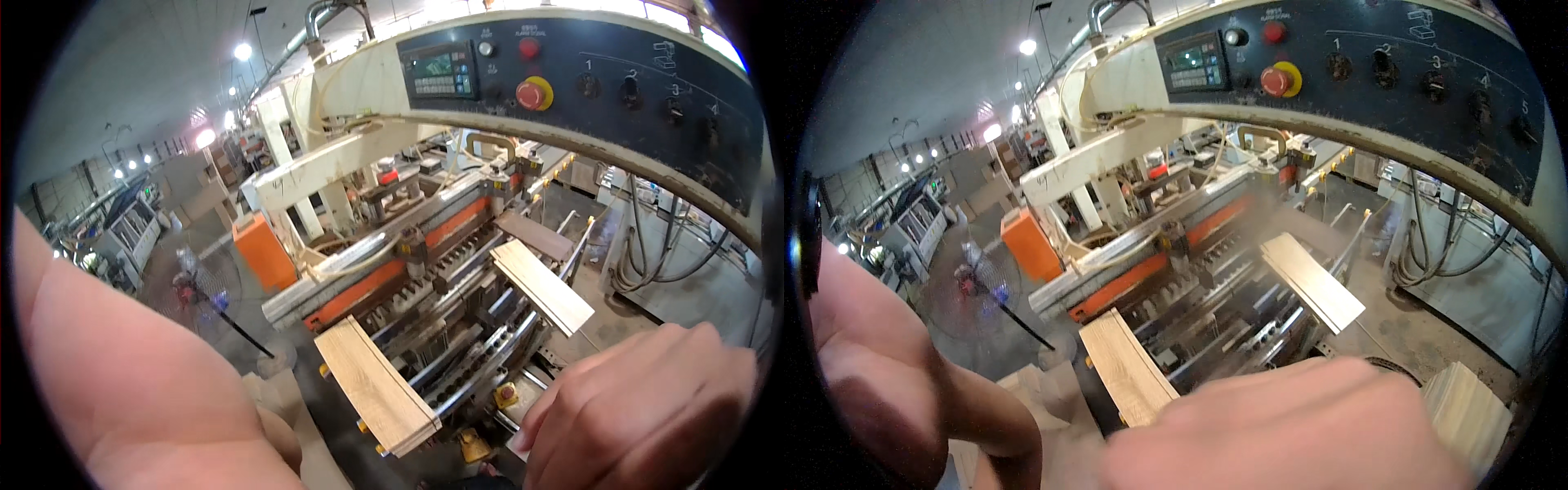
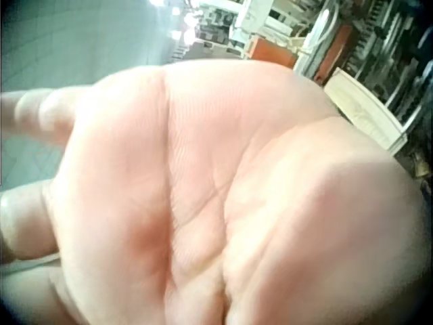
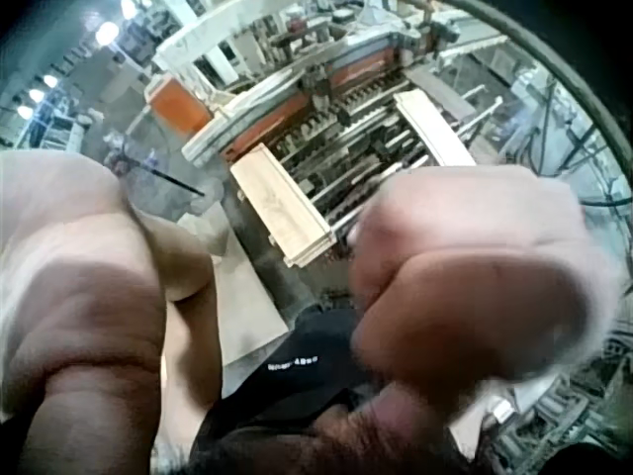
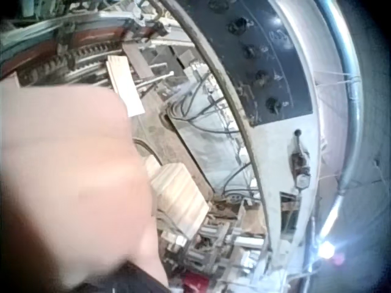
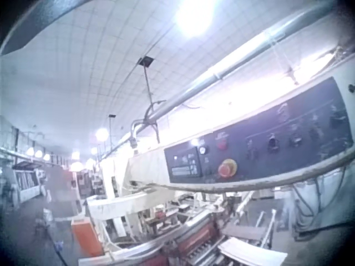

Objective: The person feeds wooden planks into a woodworking machine by hand, guiding the pieces along the track.

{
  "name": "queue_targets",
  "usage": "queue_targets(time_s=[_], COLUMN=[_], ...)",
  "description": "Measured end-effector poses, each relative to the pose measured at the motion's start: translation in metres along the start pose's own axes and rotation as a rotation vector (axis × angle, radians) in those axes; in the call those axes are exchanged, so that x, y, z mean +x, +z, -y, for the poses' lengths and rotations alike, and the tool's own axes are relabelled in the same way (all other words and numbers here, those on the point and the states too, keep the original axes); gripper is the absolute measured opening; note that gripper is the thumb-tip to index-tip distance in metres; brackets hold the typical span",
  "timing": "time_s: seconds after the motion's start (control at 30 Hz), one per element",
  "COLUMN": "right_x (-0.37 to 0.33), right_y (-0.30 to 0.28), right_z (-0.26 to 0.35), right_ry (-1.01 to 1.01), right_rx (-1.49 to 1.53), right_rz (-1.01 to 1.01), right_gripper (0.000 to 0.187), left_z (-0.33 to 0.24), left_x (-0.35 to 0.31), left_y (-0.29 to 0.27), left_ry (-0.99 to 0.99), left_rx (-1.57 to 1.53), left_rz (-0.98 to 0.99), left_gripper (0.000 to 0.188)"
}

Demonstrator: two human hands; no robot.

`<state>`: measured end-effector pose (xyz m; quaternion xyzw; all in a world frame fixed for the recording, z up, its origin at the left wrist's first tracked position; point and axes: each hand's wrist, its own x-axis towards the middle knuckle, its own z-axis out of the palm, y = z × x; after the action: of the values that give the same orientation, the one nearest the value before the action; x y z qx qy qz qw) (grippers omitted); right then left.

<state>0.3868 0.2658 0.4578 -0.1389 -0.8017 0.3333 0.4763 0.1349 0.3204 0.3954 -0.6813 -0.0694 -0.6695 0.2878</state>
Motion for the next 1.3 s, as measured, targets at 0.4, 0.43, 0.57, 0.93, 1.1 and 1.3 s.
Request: queue_targets(time_s=[0.4,0.43,0.57,0.93,1.1,1.3], right_x=[-0.131,-0.140,-0.152,-0.211,-0.195,-0.213], right_y=[-0.018,-0.021,-0.020,-0.061,-0.050,-0.062], right_z=[-0.197,-0.218,-0.288,-0.447,-0.449,-0.476], right_ry=[0.661,0.732,0.892,0.912,0.925,0.884], right_rx=[-0.240,-0.304,-0.556,-1.124,-1.201,-1.162], right_rz=[-0.632,-0.639,-0.525,-0.231,-0.063,-0.115], right_gripper=[0.036,0.036,0.035,0.020,0.018,0.021], left_z=[0.016,0.014,0.005,0.012,0.002,-0.006], left_x=[-0.010,-0.013,-0.007,-0.275,-0.273,-0.244], left_y=[0.001,0.008,0.004,0.044,0.057,0.078], left_ry=[0.111,0.093,-0.043,-1.389,-1.478,-1.320], left_rx=[-0.087,-0.102,-0.107,0.546,0.730,0.708], left_rz=[0.049,0.072,0.202,1.196,1.096,1.084], left_gripper=[0.074,0.074,0.074,0.098,0.083,0.051])
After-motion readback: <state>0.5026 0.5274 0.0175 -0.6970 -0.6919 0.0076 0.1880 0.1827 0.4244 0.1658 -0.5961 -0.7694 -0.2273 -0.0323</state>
